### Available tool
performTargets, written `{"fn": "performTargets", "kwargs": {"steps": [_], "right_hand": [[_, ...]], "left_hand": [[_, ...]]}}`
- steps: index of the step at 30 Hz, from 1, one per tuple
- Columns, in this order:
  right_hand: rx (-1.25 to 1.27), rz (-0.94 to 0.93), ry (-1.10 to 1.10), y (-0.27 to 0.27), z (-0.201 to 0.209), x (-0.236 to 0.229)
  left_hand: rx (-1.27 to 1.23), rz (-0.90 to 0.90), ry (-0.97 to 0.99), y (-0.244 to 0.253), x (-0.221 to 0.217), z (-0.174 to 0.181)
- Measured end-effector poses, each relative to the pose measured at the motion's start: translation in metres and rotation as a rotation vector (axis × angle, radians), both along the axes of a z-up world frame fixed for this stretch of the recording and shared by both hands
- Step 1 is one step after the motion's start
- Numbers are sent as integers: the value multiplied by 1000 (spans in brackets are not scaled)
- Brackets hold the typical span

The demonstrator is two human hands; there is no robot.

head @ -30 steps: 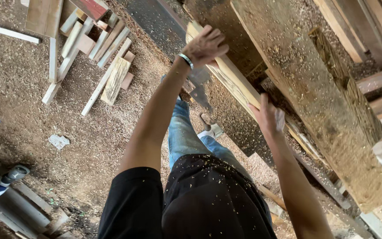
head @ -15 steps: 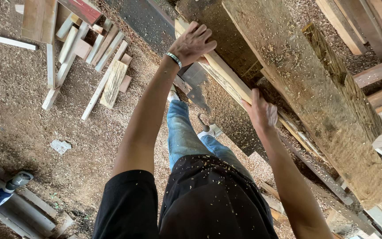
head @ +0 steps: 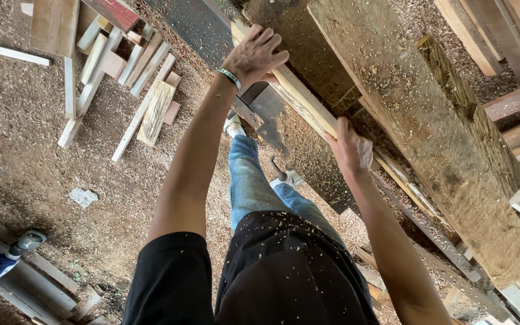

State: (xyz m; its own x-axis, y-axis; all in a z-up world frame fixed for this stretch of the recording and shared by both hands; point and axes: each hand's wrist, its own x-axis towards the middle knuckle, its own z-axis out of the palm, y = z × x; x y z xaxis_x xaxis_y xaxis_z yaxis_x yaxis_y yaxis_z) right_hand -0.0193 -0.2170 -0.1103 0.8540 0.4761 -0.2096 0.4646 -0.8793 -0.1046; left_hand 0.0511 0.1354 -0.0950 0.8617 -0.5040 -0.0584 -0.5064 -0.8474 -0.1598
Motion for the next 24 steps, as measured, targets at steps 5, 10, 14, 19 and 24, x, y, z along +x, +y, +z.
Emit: {"fn": "performTargets", "kwargs": {"steps": [5,10,14,19,24], "right_hand": [[7,4,-18,4,-2,1],[-20,-21,16,10,-1,3],[-22,-18,12,14,1,5],[-47,-20,25,20,4,5],[-27,-23,23,29,4,10]], "left_hand": [[-44,3,0,6,2,-5],[-50,-6,-6,13,5,-8],[-46,-11,-16,15,7,-9],[-7,1,41,21,9,-8],[-28,-1,-18,28,8,-6]]}}
